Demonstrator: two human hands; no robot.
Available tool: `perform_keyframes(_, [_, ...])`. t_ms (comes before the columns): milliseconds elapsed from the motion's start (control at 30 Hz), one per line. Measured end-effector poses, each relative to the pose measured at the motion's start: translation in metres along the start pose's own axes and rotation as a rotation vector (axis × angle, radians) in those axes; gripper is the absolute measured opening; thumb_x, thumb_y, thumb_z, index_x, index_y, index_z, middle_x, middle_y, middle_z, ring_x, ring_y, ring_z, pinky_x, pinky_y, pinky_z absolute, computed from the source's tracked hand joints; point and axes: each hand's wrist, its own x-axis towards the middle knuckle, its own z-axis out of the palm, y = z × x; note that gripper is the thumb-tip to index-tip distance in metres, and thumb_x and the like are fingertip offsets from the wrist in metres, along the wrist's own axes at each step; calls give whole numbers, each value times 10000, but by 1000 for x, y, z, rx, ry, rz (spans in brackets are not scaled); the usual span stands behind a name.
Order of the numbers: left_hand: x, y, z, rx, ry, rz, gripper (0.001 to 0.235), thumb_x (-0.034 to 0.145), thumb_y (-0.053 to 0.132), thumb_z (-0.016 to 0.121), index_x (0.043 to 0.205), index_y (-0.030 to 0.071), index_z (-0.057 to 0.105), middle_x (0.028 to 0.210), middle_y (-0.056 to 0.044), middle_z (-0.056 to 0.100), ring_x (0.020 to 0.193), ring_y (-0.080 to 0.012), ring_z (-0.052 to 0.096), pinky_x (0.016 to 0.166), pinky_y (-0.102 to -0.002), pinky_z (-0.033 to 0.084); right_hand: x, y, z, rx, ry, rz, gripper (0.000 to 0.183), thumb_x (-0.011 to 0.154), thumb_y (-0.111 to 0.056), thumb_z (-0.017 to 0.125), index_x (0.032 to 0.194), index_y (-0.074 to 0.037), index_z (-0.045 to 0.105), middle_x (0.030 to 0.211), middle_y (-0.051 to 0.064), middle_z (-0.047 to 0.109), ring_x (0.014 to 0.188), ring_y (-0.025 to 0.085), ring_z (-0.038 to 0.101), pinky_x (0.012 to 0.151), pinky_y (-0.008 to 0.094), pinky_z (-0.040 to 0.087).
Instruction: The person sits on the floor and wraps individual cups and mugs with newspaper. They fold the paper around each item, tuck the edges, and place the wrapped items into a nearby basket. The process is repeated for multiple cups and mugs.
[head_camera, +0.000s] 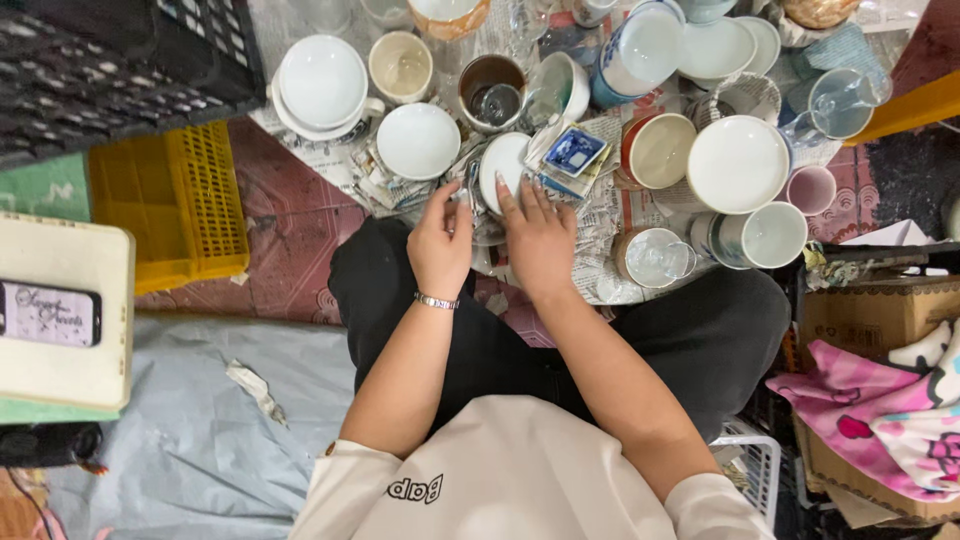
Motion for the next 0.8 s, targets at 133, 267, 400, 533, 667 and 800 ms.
perform_keyframes(133, [2, 8, 1, 48, 47, 37, 359, 944, 200, 708, 1291, 122, 660, 868, -84, 780, 709, -172, 749, 678, -320, 586, 0, -8, 3, -108, -67, 28, 516, 922, -115, 579, 1432, -188, 593, 1411, 178, 617, 1313, 281, 597, 1075, 518, 370])
perform_keyframes(267, [-3, 8, -2, 57, 17, 7, 365, 960, 216, 704, 1313, 133, 659, 878, -82, 791, 686, -153, 733, 672, -309, 579, 0, -6, -12, -18, -170, 19, 625, 901, -106, 599, 1516, -157, 503, 1493, 202, 537, 1388, 321, 520, 1133, 511, 343])
perform_keyframes(400, [-6, 10, -2, 20, -2, 59, 386, 955, 206, 702, 1327, 118, 649, 921, -93, 791, 664, -142, 716, 665, -300, 575, -4, -3, -52, 224, -257, -47, 727, 881, -169, 630, 1551, -27, 385, 1566, 238, 440, 1399, 388, 436, 1127, 541, 305])
perform_keyframes(533, [-5, 12, -4, 14, 46, 67, 360, 968, 188, 692, 1316, 106, 651, 965, -96, 782, 687, -146, 699, 662, -293, 561, -3, 2, -104, 304, -235, -83, 653, 881, -216, 709, 1467, -18, 498, 1443, 208, 565, 1302, 400, 544, 1049, 510, 418])
perform_keyframes(667, [-5, 13, -8, -73, 96, 126, 311, 990, 139, 686, 1295, 86, 660, 1023, -97, 768, 780, -150, 723, 656, -287, 558, 16, 35, -159, 395, -102, -27, 513, 885, -118, 749, 1375, -28, 624, 1241, 194, 706, 1096, 401, 662, 948, 479, 506])
perform_keyframes(800, [-6, 19, -11, -122, 119, 224, 277, 962, 75, 697, 1236, 46, 671, 985, -102, 738, 816, -193, 704, 722, -318, 554, 57, 72, -198, 290, -49, 53, 435, 947, -87, 717, 1379, -64, 662, 1116, 190, 713, 1005, 395, 679, 877, 467, 530])
